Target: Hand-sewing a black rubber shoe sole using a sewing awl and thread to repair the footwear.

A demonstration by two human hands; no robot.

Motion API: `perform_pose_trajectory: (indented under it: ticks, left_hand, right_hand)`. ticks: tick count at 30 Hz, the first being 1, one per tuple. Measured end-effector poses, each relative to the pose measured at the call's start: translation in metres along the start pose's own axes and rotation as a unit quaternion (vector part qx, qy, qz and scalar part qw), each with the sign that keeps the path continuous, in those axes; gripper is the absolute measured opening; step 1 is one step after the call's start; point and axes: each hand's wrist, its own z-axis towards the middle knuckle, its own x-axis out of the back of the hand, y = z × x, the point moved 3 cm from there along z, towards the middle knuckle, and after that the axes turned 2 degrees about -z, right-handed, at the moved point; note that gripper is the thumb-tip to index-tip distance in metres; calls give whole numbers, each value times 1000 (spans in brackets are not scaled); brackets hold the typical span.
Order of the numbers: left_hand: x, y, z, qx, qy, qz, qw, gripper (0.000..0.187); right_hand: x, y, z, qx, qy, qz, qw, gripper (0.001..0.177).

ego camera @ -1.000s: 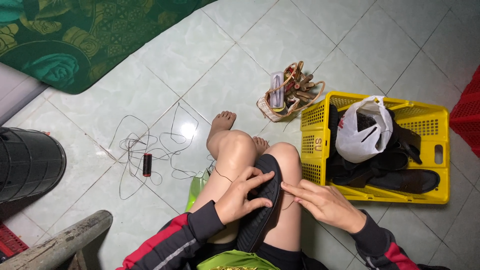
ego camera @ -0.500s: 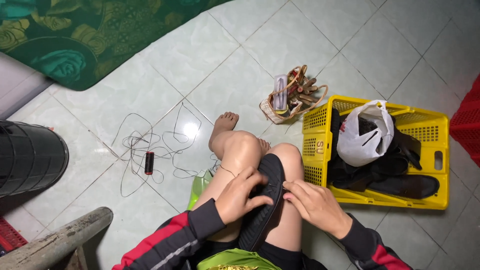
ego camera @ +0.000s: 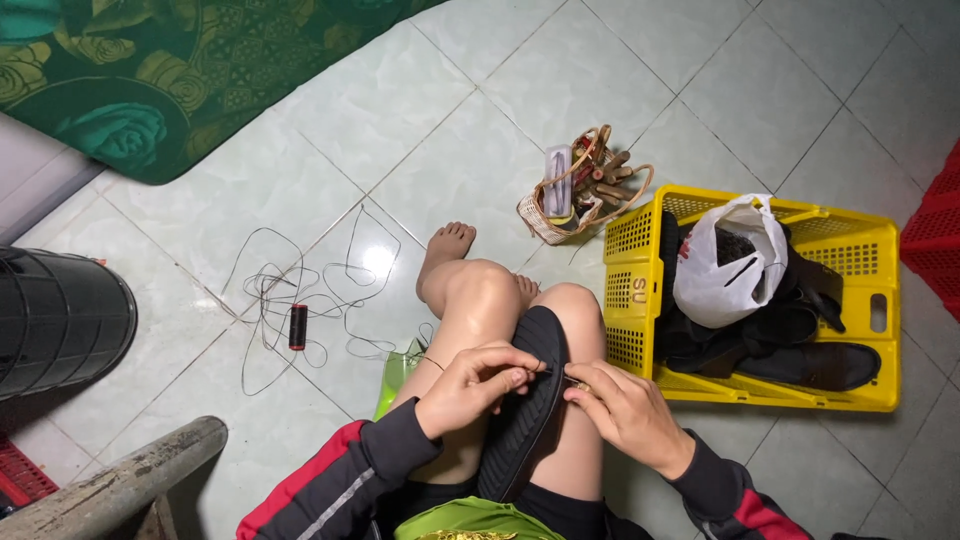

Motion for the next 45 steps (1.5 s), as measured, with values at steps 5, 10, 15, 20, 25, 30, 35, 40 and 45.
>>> perform_pose_trajectory:
  ticks: [5,10,15,20,25,30,35,40,45]
  left_hand:
    - [-7,-14,7,19,62,42,997,17]
    - [-12,14,-4,16,-3,128,992,31]
    - [-15,18,-2,-40,63,143,987,29]
    - [-32,23,3,-132,43,377,916,52]
    - [-34,33,-1,-188,54,410,891,45]
    - [-22,28,-12,-187,81,401,893,45]
    - [7,19,-29,-133,119,447,877,15]
    - [17,16,-36,-154,151,438,873,16]
    - [-3,37,-27,-188,144,446,863,13]
  right_hand:
    - [6,-8,5,21,36,-4,999,23]
    - [18,-7,6,42,37,87,995,28]
    - [15,12,-12,-31,-100,-62,993,48]
    - [28,31,-30,-75,-158,-117,978,53]
    - [40,31,-43,-145,-117,-155,970,59]
    - [13,7,-33,-72,-77,2,994,49]
    - [-13,-11,-33,-63,-33,146,987,40]
    - [-26,7,-55,-143,101,252,952,23]
    - [-23,-11,-33,-156,127,226,953,38]
